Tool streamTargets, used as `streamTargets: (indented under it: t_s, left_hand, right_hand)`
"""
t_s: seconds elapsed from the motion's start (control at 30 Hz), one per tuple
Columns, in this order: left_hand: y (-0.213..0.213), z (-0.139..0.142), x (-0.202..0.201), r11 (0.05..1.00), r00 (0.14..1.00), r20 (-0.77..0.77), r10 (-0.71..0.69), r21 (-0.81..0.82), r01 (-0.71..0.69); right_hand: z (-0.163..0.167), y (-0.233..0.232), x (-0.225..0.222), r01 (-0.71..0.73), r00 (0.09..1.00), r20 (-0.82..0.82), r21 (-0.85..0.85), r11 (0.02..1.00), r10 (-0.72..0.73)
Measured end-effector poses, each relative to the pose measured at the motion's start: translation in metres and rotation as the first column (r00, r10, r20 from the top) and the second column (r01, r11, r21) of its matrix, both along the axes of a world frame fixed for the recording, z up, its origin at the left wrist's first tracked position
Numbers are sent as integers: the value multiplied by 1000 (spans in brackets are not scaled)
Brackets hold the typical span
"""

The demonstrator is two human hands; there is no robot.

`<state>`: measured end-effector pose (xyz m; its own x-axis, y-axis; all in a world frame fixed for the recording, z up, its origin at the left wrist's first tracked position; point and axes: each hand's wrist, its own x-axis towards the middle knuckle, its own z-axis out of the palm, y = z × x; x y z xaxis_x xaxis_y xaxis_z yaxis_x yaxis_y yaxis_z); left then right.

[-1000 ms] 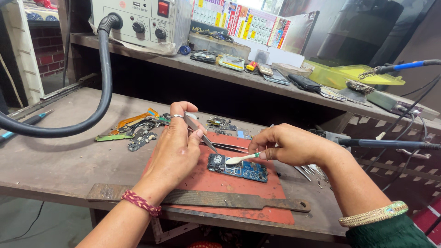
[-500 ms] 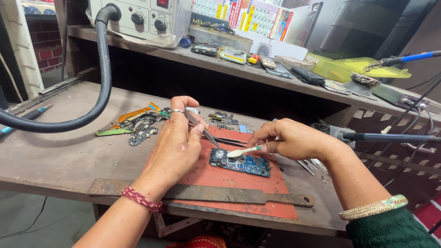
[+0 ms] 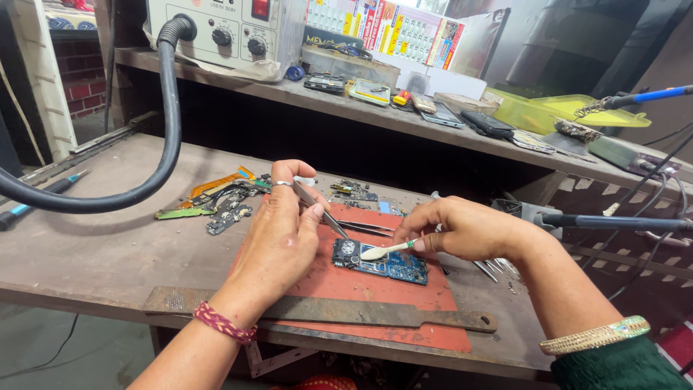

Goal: The person uses a soldering iron and tweezers to work on a small blue circuit board, then cleans the board with a cotton swab and a brush. The person continues to adjust components with tweezers throughout the clip.

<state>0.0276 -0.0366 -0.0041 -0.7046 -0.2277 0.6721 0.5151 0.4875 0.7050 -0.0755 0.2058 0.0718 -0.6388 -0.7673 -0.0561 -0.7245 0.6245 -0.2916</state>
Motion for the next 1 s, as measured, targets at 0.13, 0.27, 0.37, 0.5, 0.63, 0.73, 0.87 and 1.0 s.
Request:
streamTargets:
  t_s: [0.13, 0.27, 0.37, 0.5, 0.63, 0.73, 0.87, 1.0]
  left_hand:
    - [0, -2, 1, 999, 999, 38, 30, -21, -30]
    - [0, -4, 1, 1000, 1000, 14, 15, -15, -15]
    - [1, -3, -1, 1000, 1000, 19, 10, -14, -10]
    - [0, -3, -2, 1000, 1000, 21, -5, -10, 6]
    - [0, -2, -3, 1000, 999, 32, 14, -13, -13]
    - [0, -3, -3, 1000, 999, 33, 14, -15, -14]
    - [-1, -2, -2, 1000, 999, 37, 6, 3, -6]
    - [-1, -1, -3, 1000, 999, 51, 10, 3, -10]
  right_hand:
    - [-1, -1, 3, 32, 999, 5, -8, 999, -32]
    - [-4, -1, 5, 122, 990, 72, 2, 992, -122]
    - [-3, 2, 4, 92, 994, 55, 4, 996, -92]
    - [-4, 5, 1, 85, 995, 47, -14, 996, -84]
    - [-5, 6, -2, 110, 981, 162, -12, 994, -107]
    - [-5, 7, -1, 88, 991, 104, -10, 996, -87]
    - [-3, 5, 1, 107, 980, 171, -9, 994, -103]
    - [1, 3, 4, 98, 991, 87, 22, 995, -99]
